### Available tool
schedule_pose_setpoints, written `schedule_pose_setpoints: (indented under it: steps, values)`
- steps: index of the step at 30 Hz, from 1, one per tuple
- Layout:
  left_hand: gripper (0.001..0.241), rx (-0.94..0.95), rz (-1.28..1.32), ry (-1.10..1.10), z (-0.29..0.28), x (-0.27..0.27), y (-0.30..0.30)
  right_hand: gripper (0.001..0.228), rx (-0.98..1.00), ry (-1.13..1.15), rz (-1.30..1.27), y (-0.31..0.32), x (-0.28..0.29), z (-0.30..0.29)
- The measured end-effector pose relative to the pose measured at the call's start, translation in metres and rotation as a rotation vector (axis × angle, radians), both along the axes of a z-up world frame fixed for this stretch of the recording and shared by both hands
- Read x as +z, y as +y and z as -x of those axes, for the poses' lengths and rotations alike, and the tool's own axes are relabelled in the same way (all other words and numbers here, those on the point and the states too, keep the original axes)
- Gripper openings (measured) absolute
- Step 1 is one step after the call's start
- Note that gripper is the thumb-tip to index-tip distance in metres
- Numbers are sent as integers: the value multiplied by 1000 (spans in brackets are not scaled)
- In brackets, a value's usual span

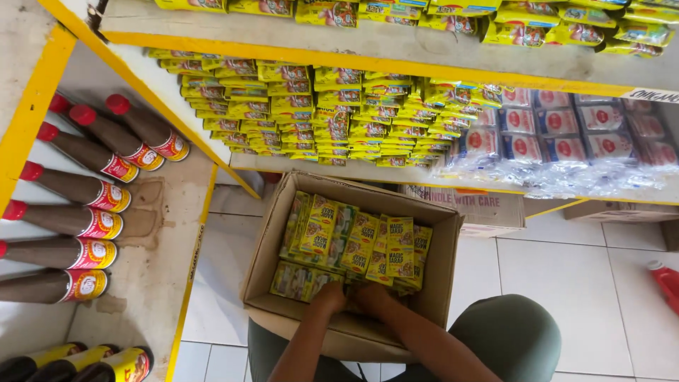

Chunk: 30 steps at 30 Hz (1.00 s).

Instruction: Stocking seasoning packets from a box onto retail shelves.

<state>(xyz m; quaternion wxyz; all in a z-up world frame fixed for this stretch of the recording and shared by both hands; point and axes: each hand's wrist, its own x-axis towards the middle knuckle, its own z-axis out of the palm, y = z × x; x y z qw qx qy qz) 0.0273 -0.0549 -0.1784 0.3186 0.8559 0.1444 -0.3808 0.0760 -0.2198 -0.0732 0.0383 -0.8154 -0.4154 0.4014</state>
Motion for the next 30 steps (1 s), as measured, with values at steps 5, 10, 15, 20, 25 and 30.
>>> schedule_pose_setpoints:
  steps: [5, 10, 15, 20, 25, 30]
  values:
    - [33, 18, -21, 23, 1, 18, 6, 41, 159, -102, -80, 13, 30, 0]
    - [35, -71, -70, 12, -4, 20, 12, 43, 315, -224, -152, 38, 54, -8]
    - [52, -133, -67, 117, -8, 22, 13, 30, 158, -112, 112, -7, -50, -18]
    - [78, 0, 172, 21, -10, 122, 11, 42, 48, -18, -296, -13, 63, -60]
    - [95, 387, 659, -190, -9, 80, 28, 35, -153, 90, -652, -32, 110, -104]
    - [50, 378, 886, -380, 0, 139, 31, 39, -753, 475, -814, -39, 92, -122]
